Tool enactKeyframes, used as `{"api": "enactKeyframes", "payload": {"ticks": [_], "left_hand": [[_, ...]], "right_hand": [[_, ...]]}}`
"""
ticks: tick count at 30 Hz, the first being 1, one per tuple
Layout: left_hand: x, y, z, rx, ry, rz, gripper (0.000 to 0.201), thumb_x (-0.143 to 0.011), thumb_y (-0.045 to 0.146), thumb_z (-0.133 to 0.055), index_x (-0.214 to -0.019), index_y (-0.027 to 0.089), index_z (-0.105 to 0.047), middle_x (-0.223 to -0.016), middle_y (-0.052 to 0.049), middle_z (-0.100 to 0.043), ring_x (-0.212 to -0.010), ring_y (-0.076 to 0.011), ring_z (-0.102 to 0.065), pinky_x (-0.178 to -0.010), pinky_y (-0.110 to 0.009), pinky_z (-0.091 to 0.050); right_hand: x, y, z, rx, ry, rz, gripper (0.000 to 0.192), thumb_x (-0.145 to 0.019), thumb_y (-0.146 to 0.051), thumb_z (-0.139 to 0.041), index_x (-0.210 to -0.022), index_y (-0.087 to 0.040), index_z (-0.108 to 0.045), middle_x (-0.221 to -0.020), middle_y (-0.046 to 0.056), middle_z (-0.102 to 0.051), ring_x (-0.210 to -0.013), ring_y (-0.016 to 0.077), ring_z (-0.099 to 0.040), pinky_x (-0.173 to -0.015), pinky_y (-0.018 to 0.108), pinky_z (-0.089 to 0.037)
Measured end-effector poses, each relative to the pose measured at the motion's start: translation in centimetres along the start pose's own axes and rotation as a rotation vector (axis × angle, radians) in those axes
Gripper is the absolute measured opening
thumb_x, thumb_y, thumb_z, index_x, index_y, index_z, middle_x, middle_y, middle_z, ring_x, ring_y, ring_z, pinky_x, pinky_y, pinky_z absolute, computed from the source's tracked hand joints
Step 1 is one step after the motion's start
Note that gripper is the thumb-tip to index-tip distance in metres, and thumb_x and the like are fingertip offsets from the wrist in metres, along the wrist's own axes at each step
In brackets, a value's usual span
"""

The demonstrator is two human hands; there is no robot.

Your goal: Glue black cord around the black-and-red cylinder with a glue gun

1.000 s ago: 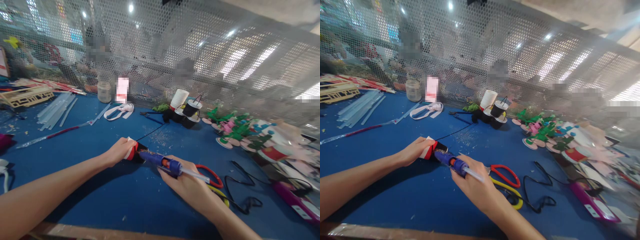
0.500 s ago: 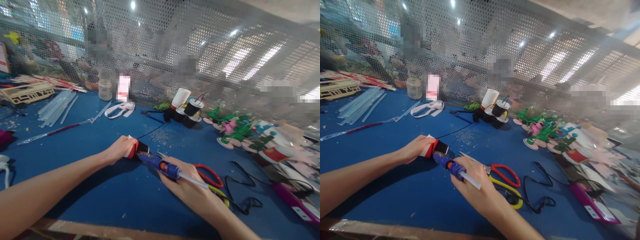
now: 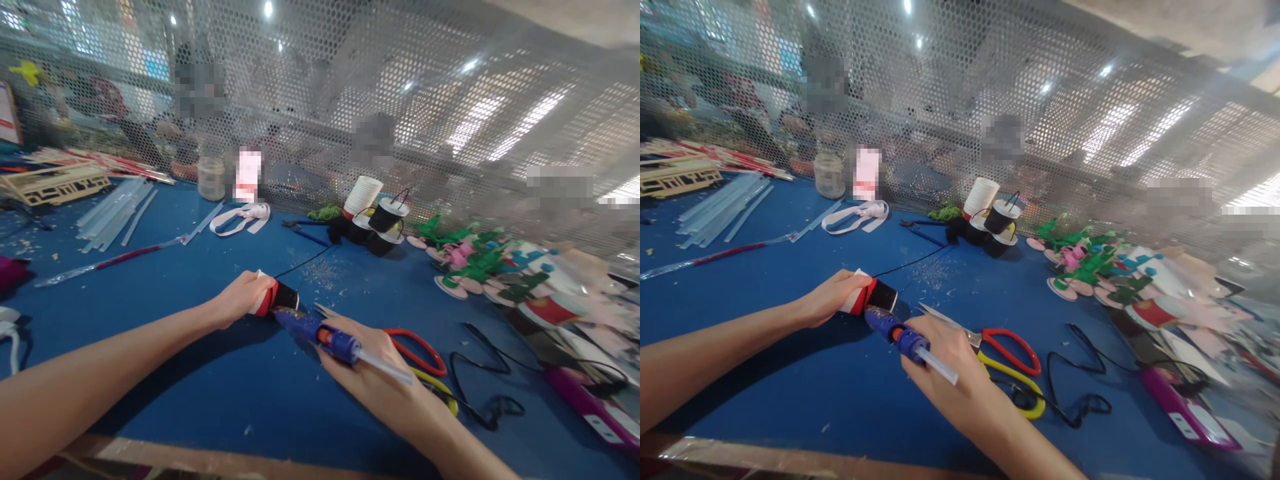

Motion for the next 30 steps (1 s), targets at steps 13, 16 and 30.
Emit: {"api": "enactKeyframes", "payload": {"ticks": [13, 16, 30], "left_hand": [[0.3, 0.9, -0.5, -0.169, -0.086, -0.121, 0.027, -0.068, 0.034, -0.039, -0.049, 0.015, -0.041, -0.044, 0.006, -0.03, -0.042, -0.0066, -0.024, -0.042, -0.02, -0.018], [0.4, 1.1, -0.5, -0.205, -0.093, -0.141, 0.028, -0.068, 0.035, -0.038, -0.048, 0.015, -0.039, -0.045, 0.005, -0.029, -0.043, -0.0068, -0.024, -0.042, -0.02, -0.018], [0.5, 0.9, -0.7, -0.306, -0.144, -0.172, 0.031, -0.071, 0.037, -0.035, -0.051, 0.014, -0.042, -0.048, 0.004, -0.031, -0.045, -0.0075, -0.024, -0.043, -0.021, -0.018]], "right_hand": [[-0.6, 1.1, 1.6, -0.027, 0.16, -0.077, 0.014, -0.071, -0.021, -0.045, -0.057, -0.018, -0.047, -0.049, -0.003, -0.046, -0.046, 0.0099, -0.041, -0.046, 0.021, -0.036], [-0.7, 0.8, 1.9, -0.029, 0.171, -0.056, 0.016, -0.071, -0.021, -0.043, -0.055, -0.018, -0.046, -0.048, -0.003, -0.044, -0.044, 0.0094, -0.039, -0.045, 0.021, -0.035], [-0.6, 1.2, 1.5, -0.021, 0.112, -0.062, 0.017, -0.071, -0.022, -0.045, -0.055, -0.018, -0.043, -0.05, -0.004, -0.043, -0.046, 0.0091, -0.038, -0.044, 0.02, -0.034]]}}
Point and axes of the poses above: each hand's wrist, its own x-axis away from the middle knuckle, its own z-axis out of the back of the hand, y = z × x, the point moved 8 cm from there along -x, towards the middle knuckle
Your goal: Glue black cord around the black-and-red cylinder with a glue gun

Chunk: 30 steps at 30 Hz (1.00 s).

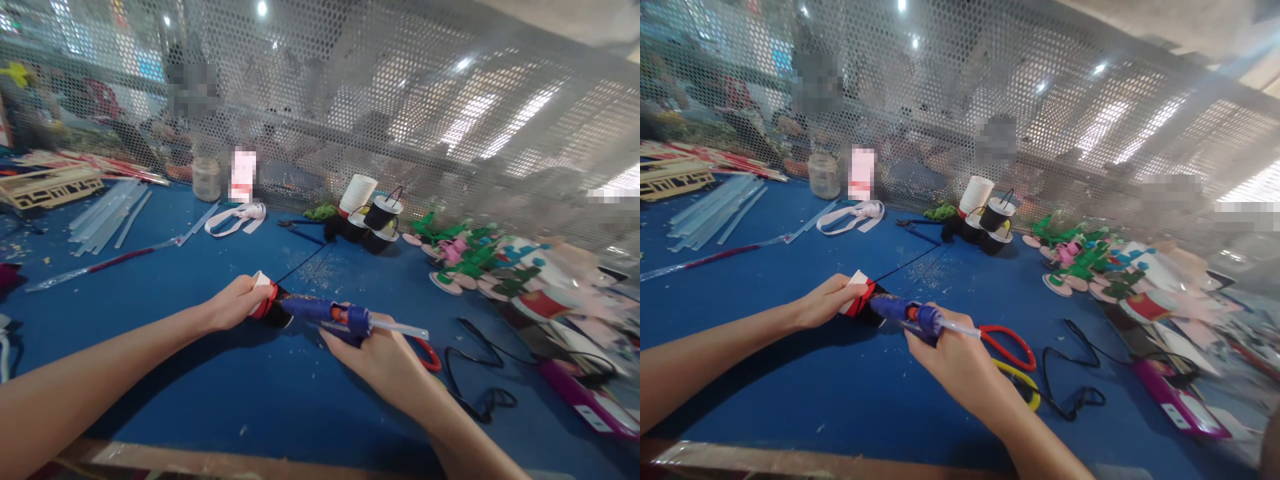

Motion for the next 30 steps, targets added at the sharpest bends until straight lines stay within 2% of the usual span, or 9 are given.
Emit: {"api": "enactKeyframes", "payload": {"ticks": [6, 15, 22, 30], "left_hand": [[0.1, 0.3, 0.0, -0.061, -0.015, -0.041, 0.034, -0.074, 0.038, -0.032, -0.048, 0.016, -0.032, -0.049, 0.004, -0.027, -0.046, -0.0072, -0.023, -0.043, -0.02, -0.017], [0.3, 0.9, -0.1, -0.083, -0.023, -0.055, 0.032, -0.074, 0.034, -0.031, -0.047, 0.016, -0.03, -0.048, 0.005, -0.026, -0.045, -0.0069, -0.023, -0.043, -0.02, -0.018], [0.1, 0.3, 0.0, -0.018, -0.007, -0.013, 0.032, -0.073, 0.036, -0.034, -0.049, 0.015, -0.035, -0.048, 0.005, -0.027, -0.045, -0.0067, -0.023, -0.042, -0.02, -0.017], [-0.1, 0.0, 0.1, 0.071, 0.0, -0.003, 0.032, -0.072, 0.037, -0.036, -0.051, 0.013, -0.04, -0.047, 0.005, -0.029, -0.045, -0.0061, -0.024, -0.042, -0.019, -0.018]], "right_hand": [[-0.1, 0.5, 0.1, -0.02, 0.018, -0.042, 0.018, -0.071, -0.024, -0.046, -0.054, -0.018, -0.042, -0.048, -0.005, -0.04, -0.043, 0.0082, -0.035, -0.041, 0.02, -0.033], [-0.2, 0.8, -0.1, -0.041, -0.002, -0.067, 0.015, -0.071, -0.023, -0.046, -0.056, -0.018, -0.043, -0.049, -0.004, -0.039, -0.045, 0.0086, -0.035, -0.043, 0.02, -0.033], [0.2, -0.1, 0.1, -0.046, -0.01, -0.019, 0.017, -0.071, -0.018, -0.046, -0.055, -0.018, -0.039, -0.05, -0.005, -0.041, -0.046, 0.0077, -0.034, -0.045, 0.019, -0.032], [0.5, -0.9, -0.3, -0.011, -0.05, 0.021, 0.011, -0.071, -0.014, -0.045, -0.06, -0.018, -0.045, -0.056, -0.003, -0.049, -0.049, 0.0087, -0.041, -0.048, 0.019, -0.033]]}}
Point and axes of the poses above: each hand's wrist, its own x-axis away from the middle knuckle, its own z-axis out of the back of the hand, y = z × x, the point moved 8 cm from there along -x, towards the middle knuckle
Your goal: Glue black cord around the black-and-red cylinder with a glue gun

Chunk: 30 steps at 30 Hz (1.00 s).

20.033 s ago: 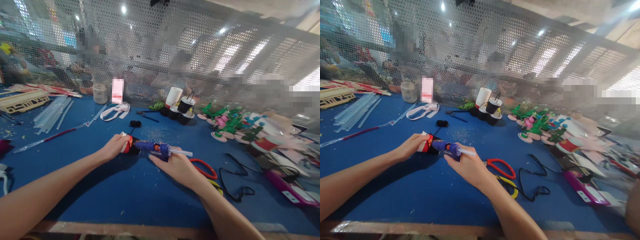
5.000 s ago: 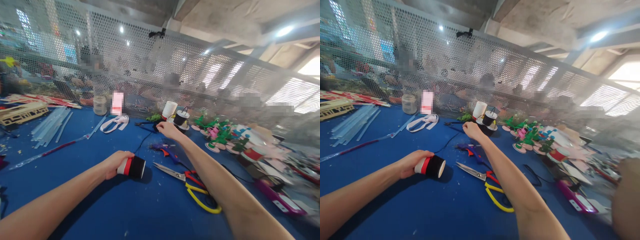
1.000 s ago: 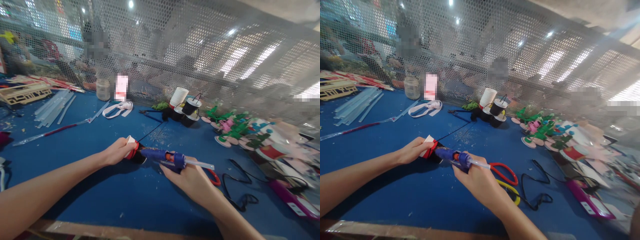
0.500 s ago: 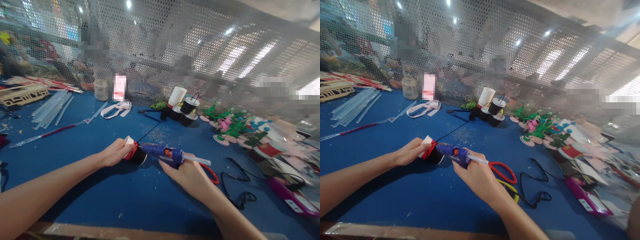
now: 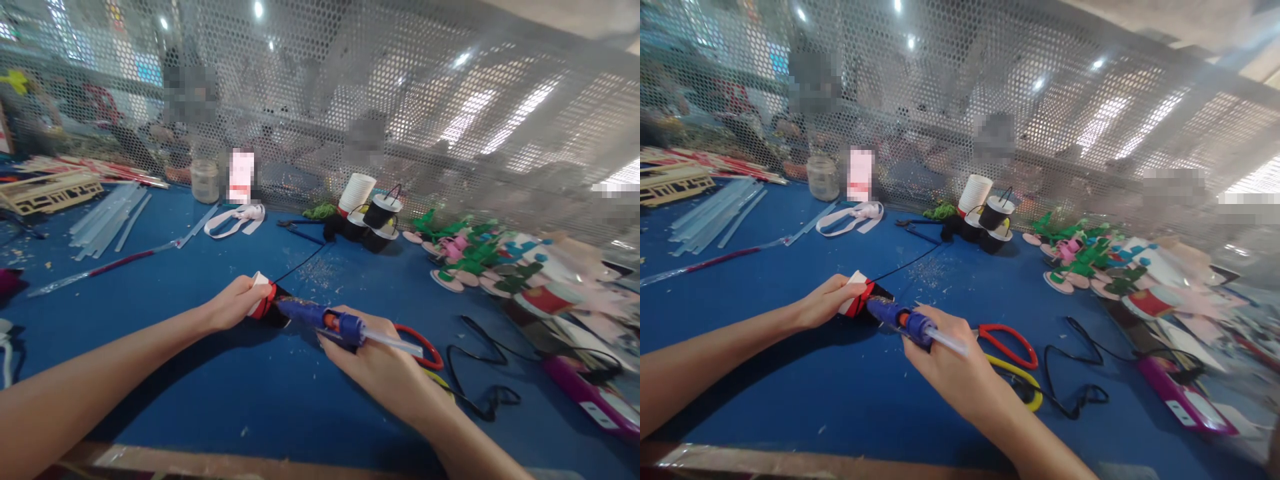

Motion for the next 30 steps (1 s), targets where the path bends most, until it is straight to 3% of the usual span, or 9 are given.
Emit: {"api": "enactKeyframes", "payload": {"ticks": [7, 11, 17, 21, 30], "left_hand": [[0.0, -0.3, 0.0, 0.07, 0.022, 0.042, 0.029, -0.071, 0.035, -0.035, -0.052, 0.013, -0.041, -0.046, 0.005, -0.031, -0.044, -0.0061, -0.027, -0.042, -0.019, -0.02], [0.0, -0.2, -0.1, 0.121, 0.02, 0.047, 0.028, -0.069, 0.033, -0.036, -0.053, 0.013, -0.044, -0.047, 0.005, -0.036, -0.045, -0.0063, -0.03, -0.043, -0.019, -0.023], [0.0, -0.2, -0.1, 0.144, 0.02, 0.051, 0.028, -0.068, 0.034, -0.038, -0.052, 0.012, -0.045, -0.046, 0.005, -0.035, -0.044, -0.0063, -0.029, -0.043, -0.019, -0.021], [0.0, -0.4, 0.0, 0.113, 0.024, 0.048, 0.028, -0.069, 0.033, -0.036, -0.053, 0.012, -0.044, -0.047, 0.005, -0.034, -0.045, -0.0064, -0.028, -0.043, -0.019, -0.021], [0.1, 0.0, 0.1, 0.032, 0.028, 0.023, 0.029, -0.07, 0.035, -0.035, -0.049, 0.016, -0.033, -0.046, 0.006, -0.027, -0.044, -0.006, -0.023, -0.041, -0.02, -0.017]], "right_hand": [[0.5, -0.3, -1.0, -0.022, -0.059, 0.049, 0.009, -0.071, -0.012, -0.045, -0.072, -0.018, -0.051, -0.068, 0.0, -0.056, -0.061, 0.0116, -0.051, -0.058, 0.022, -0.038], [0.6, -0.3, -1.4, -0.043, -0.102, 0.054, 0.011, -0.071, -0.01, -0.044, -0.071, -0.019, -0.05, -0.068, -0.001, -0.055, -0.059, 0.0104, -0.05, -0.054, 0.02, -0.037], [0.3, -0.2, -0.6, 0.027, -0.036, 0.018, 0.009, -0.07, -0.012, -0.045, -0.068, -0.018, -0.05, -0.064, -0.001, -0.054, -0.056, 0.0105, -0.049, -0.052, 0.02, -0.037], [0.4, -0.4, -1.0, -0.017, -0.059, 0.05, 0.009, -0.071, -0.012, -0.044, -0.071, -0.019, -0.051, -0.067, -0.001, -0.055, -0.058, 0.0103, -0.05, -0.055, 0.02, -0.038], [-0.8, 1.2, 0.0, -0.037, 0.073, -0.077, 0.013, -0.069, -0.019, -0.044, -0.056, -0.018, -0.044, -0.048, -0.003, -0.044, -0.043, 0.0087, -0.036, -0.042, 0.02, -0.034]]}}
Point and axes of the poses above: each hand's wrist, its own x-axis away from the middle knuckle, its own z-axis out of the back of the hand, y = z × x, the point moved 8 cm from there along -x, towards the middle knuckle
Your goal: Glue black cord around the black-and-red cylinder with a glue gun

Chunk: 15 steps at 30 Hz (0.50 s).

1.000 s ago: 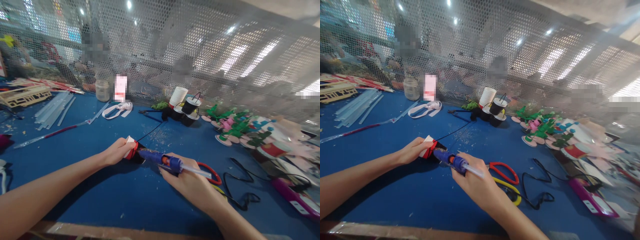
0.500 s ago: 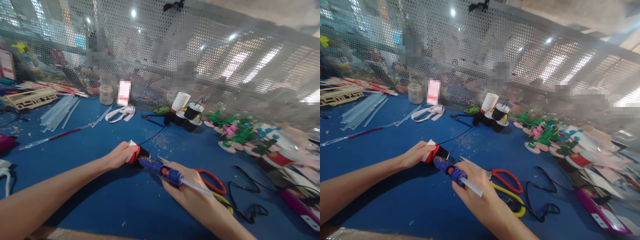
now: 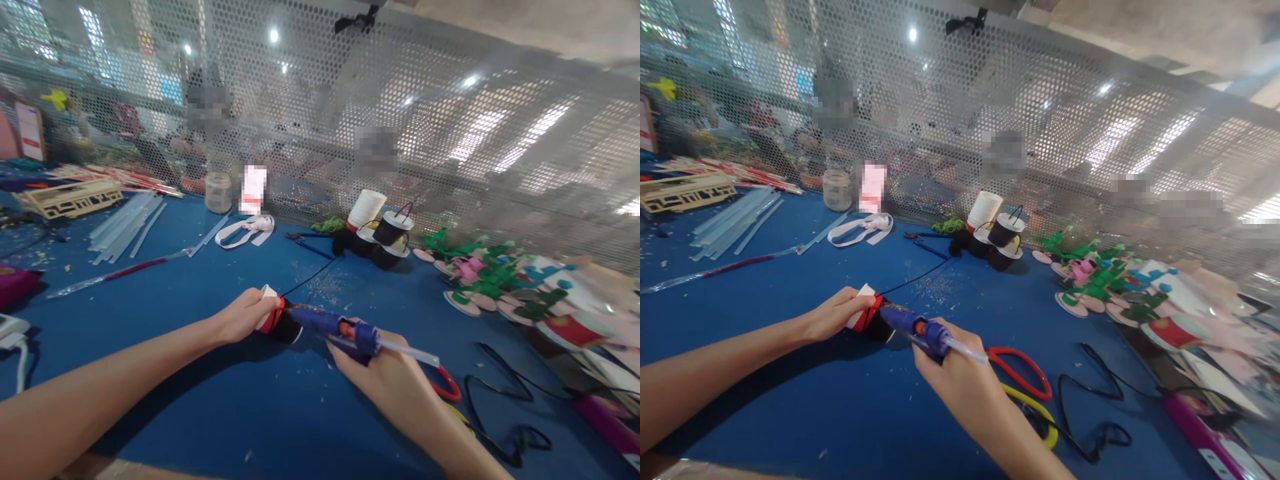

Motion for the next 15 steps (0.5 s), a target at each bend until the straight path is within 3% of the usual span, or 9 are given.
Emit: {"api": "enactKeyframes", "payload": {"ticks": [8, 15], "left_hand": [[0.03, -0.35, 0.01, -0.025, 0.008, -0.007, 0.031, -0.071, 0.037, -0.034, -0.049, 0.016, -0.034, -0.046, 0.006, -0.027, -0.043, -0.0062, -0.024, -0.041, -0.02, -0.018], [0.07, -0.24, -0.01, -0.017, 0.009, 0.005, 0.03, -0.07, 0.037, -0.035, -0.049, 0.016, -0.035, -0.045, 0.006, -0.028, -0.043, -0.0062, -0.024, -0.04, -0.02, -0.018]], "right_hand": [[-0.51, 1.08, -0.21, -0.007, 0.021, -0.065, 0.012, -0.069, -0.025, -0.046, -0.06, -0.017, -0.048, -0.049, -0.003, -0.046, -0.043, 0.0088, -0.039, -0.041, 0.019, -0.034], [-0.23, 0.78, 0.08, 0.016, -0.004, -0.103, 0.018, -0.068, -0.026, -0.046, -0.053, -0.017, -0.043, -0.044, -0.004, -0.04, -0.039, 0.0076, -0.035, -0.036, 0.019, -0.031]]}}
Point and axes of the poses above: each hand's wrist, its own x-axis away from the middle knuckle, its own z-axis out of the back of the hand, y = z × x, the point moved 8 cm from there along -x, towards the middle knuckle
